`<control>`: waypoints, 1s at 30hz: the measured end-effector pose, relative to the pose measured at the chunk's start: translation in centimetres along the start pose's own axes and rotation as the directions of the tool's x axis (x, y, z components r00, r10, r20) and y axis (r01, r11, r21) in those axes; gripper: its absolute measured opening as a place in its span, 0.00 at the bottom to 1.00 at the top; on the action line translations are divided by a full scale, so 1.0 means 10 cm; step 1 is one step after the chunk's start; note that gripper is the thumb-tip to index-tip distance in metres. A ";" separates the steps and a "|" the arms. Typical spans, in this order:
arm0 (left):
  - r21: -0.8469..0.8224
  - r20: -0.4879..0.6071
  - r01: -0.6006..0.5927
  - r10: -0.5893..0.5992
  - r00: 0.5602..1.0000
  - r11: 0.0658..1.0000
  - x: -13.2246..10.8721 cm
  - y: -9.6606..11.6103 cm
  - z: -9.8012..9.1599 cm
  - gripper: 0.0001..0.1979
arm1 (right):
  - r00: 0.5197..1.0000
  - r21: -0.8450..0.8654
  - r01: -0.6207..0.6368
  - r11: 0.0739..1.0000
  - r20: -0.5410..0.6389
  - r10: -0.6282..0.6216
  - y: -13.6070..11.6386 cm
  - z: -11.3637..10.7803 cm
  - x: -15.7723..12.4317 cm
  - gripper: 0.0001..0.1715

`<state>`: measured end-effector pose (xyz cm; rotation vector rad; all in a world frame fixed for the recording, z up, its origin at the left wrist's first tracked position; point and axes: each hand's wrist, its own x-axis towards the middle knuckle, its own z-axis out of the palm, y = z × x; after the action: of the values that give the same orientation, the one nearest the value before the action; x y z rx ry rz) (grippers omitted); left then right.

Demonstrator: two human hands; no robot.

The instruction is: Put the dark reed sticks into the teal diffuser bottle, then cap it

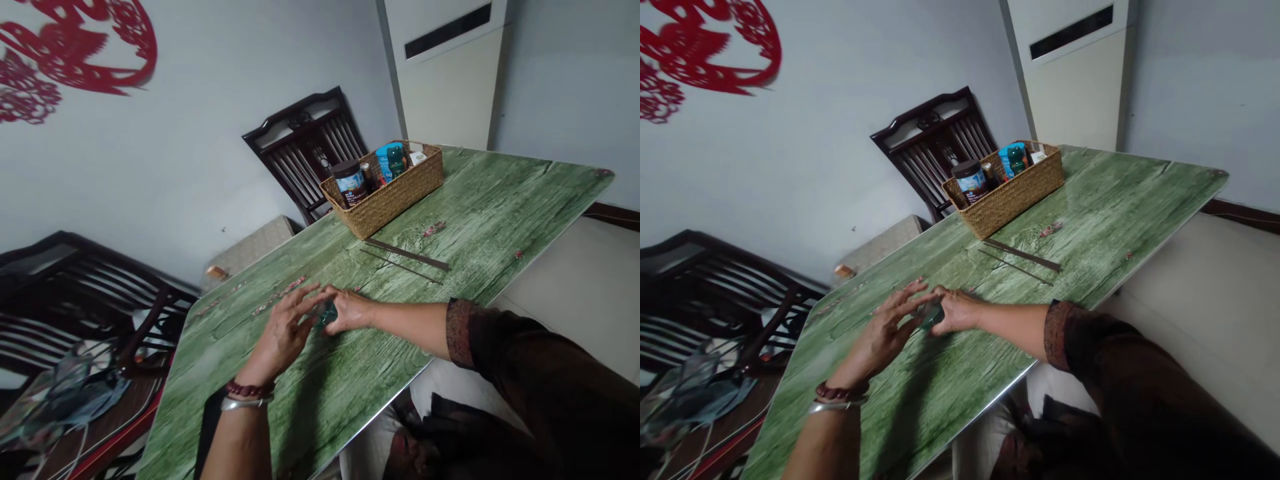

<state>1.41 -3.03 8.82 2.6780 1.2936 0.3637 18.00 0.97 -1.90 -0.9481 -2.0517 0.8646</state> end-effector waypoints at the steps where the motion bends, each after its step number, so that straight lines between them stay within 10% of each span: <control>1: -0.011 -0.013 -0.040 0.039 0.999 0.999 0.00 0.01 -0.01 0.26 | 1.000 0.007 0.003 1.000 0.007 -0.003 0.00 0.00 0.00 0.44; 4: 0.070 -0.072 0.065 -0.060 0.996 0.995 0.02 0.03 -0.02 0.34 | 0.998 -0.014 -0.048 0.999 0.039 0.048 -0.01 -0.03 -0.02 0.46; 8: 0.123 -0.015 0.144 -0.143 0.990 0.982 0.09 0.02 0.02 0.18 | 0.998 -0.075 -0.067 0.995 0.011 0.068 -0.03 -0.03 -0.04 0.47; 12: -0.055 -0.008 -0.032 0.032 0.999 0.998 0.04 0.02 0.02 0.17 | 0.997 -0.051 -0.065 0.997 -0.046 0.063 -0.02 0.01 -0.03 0.45; 16: -0.322 -0.201 0.041 -0.110 0.973 0.946 -0.21 0.07 -0.04 0.26 | 0.992 0.001 -0.107 0.994 -0.069 0.107 -0.02 0.03 -0.01 0.52; 19: -0.672 -0.255 0.071 -0.321 0.912 0.737 -0.48 0.10 -0.06 0.19 | 0.980 0.059 -0.121 0.991 -0.155 0.128 -0.12 -0.10 -0.01 0.60; 24: -0.977 -0.166 -0.068 -0.518 0.839 0.202 -0.81 0.10 0.13 0.36 | 0.920 0.261 -0.009 0.965 -0.376 0.110 -0.54 -0.64 -0.15 0.31; 30: -0.987 0.048 0.143 -0.729 0.683 0.069 -0.81 0.10 0.73 0.34 | 0.928 0.469 -0.124 0.875 -0.257 0.269 -0.54 -0.74 -0.55 0.40</control>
<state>-0.64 -10.16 0.78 0.9717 1.2524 1.2852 24.72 -4.24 4.49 -0.9720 -1.4130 1.1506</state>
